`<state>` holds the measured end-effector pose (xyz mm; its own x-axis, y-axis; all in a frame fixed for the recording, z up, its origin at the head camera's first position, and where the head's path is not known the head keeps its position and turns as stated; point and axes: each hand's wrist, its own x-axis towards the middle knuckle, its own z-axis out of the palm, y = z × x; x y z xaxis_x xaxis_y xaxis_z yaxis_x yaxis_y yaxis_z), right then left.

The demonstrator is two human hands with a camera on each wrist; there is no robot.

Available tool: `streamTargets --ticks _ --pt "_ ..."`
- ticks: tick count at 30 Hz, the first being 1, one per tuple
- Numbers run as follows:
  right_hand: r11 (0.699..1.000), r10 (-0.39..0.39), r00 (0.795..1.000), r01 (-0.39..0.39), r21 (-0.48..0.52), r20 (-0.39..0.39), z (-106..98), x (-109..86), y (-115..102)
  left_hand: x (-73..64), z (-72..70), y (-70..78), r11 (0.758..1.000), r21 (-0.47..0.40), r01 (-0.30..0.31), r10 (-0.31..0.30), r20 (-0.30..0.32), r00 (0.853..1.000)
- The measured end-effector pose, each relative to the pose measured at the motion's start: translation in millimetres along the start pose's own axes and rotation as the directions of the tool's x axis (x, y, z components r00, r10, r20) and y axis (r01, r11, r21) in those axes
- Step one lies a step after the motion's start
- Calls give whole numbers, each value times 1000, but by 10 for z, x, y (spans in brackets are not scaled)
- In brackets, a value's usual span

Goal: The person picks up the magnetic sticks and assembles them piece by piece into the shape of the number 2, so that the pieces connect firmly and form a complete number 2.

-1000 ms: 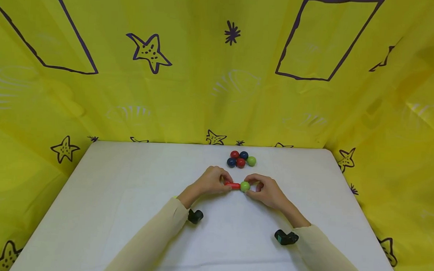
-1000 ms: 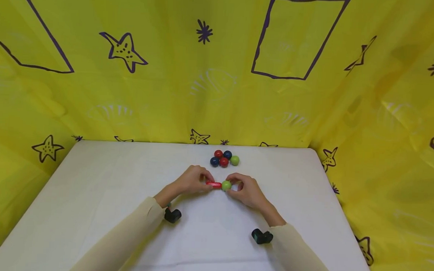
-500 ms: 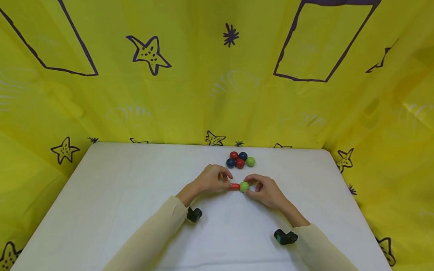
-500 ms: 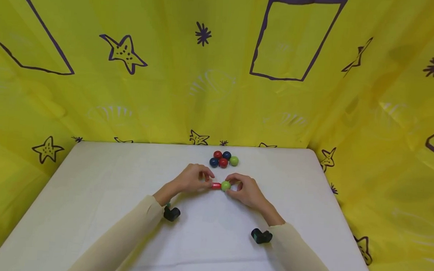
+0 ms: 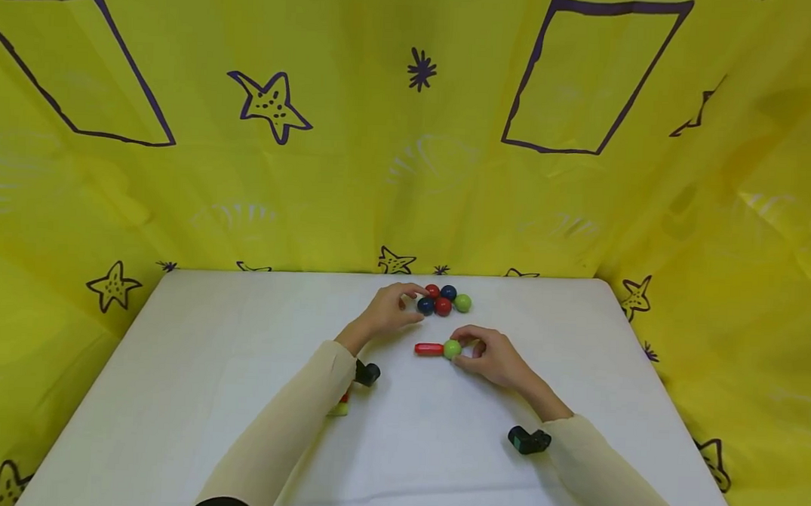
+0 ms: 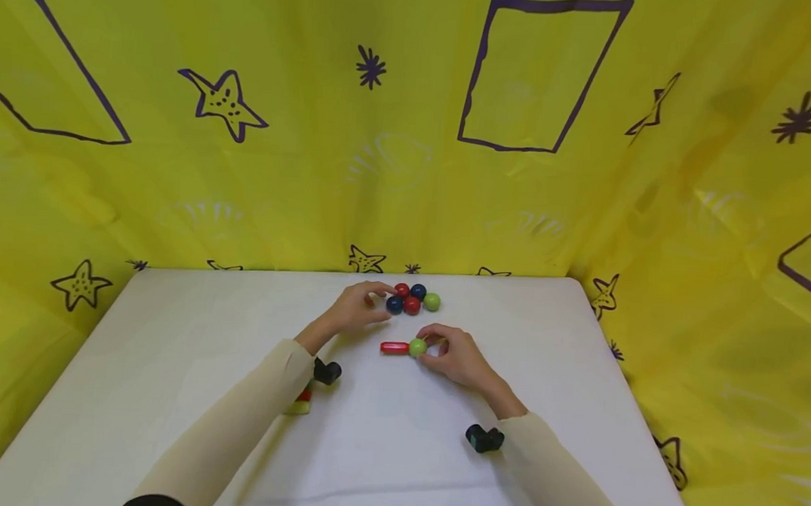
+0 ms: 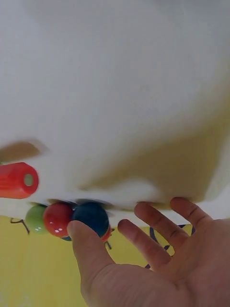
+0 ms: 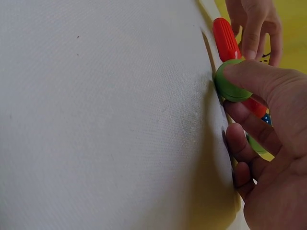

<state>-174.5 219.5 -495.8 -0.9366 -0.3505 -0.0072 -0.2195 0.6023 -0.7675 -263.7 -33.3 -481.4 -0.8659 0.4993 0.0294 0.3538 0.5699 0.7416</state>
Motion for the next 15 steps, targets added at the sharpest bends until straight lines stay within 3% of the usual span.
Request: streamTargets --ticks 4,7,15 --pt "1000 0 1000 0 7 4 16 17 7 34 -15 -64 997 -46 62 -60 40 997" --pt "1000 -4 1000 4 7 -2 19 22 10 51 -30 -72 995 -68 73 -69 55 996" --pt "1000 -1 1000 1 1 -2 6 9 8 116 0 -71 997 -55 48 -45 57 997"
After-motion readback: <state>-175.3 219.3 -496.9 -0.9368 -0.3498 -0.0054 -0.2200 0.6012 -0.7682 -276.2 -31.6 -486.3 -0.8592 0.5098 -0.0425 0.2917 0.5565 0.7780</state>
